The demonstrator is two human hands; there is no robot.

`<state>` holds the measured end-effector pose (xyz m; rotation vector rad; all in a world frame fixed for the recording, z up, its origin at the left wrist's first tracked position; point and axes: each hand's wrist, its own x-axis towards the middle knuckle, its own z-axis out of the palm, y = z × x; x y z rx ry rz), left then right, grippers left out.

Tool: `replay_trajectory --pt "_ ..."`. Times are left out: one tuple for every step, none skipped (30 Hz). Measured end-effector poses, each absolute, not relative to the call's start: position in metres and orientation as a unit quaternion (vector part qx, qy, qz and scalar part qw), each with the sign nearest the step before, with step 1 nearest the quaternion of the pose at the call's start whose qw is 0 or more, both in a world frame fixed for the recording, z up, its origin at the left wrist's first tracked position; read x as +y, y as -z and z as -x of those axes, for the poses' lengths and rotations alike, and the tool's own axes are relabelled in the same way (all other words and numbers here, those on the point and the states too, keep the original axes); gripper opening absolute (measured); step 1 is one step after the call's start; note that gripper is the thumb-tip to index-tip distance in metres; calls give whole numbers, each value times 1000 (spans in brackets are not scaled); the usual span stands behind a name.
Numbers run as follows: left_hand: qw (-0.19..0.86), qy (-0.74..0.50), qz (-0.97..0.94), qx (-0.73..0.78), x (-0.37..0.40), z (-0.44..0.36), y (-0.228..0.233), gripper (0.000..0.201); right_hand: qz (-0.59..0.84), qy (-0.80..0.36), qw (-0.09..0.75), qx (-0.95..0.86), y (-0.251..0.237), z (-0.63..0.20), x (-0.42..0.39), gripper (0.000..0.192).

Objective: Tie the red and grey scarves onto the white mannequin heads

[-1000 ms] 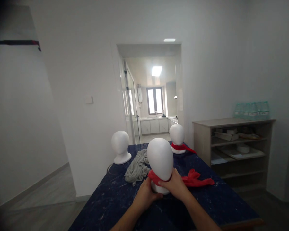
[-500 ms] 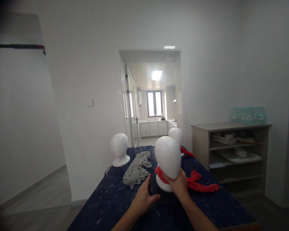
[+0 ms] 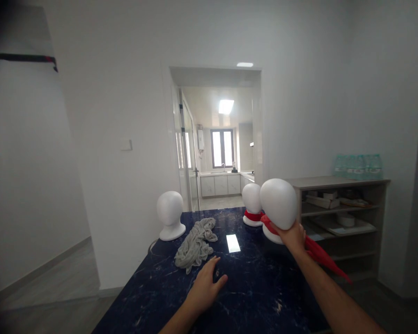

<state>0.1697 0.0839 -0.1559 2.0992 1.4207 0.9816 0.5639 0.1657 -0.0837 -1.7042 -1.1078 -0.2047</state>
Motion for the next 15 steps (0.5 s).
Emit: replay_trajectory --pt "211 -354 -754 512 84 -170 157 72 719 59 518 -458 93 -562 171 102" --pt "211 -354 -753 513 85 -169 158 71 724 39 515 -458 101 -560 175 103" --pt "211 -354 -752 514 85 -169 159 70 725 25 511 -461 110 -558 179 103" --pt "210 -353 -753 514 85 -169 159 69 726 14 507 -465 117 -555 182 103" --pt "208 -352 -753 515 85 -169 159 68 726 2 503 -470 123 -552 185 103" --pt "205 -349 -754 516 85 -169 159 67 725 -8 501 -474 128 -550 188 102" --pt "203 -346 -756 517 85 -169 159 66 723 -16 500 -477 132 -547 191 101" --pt "201 -344 -757 518 85 -169 159 66 721 -22 501 -479 135 -545 194 99" --pt "199 -343 -758 518 85 -170 158 66 718 -25 501 -482 137 -543 196 96" --pt "197 -341 -759 518 86 -170 159 66 716 -24 502 -485 138 -540 199 92" --pt "196 -340 -760 518 86 -170 159 66 714 -22 501 -488 138 -538 201 88" --pt "194 -339 -761 517 86 -170 159 65 713 -20 499 -491 138 -536 203 85" --pt "192 -338 -763 517 87 -170 160 65 712 -18 498 -494 138 -535 206 84" --pt "190 -336 -764 517 87 -169 160 64 712 -15 498 -495 138 -533 207 84" --pt "190 -334 -764 518 87 -169 161 63 712 -13 498 -495 137 -532 209 84"
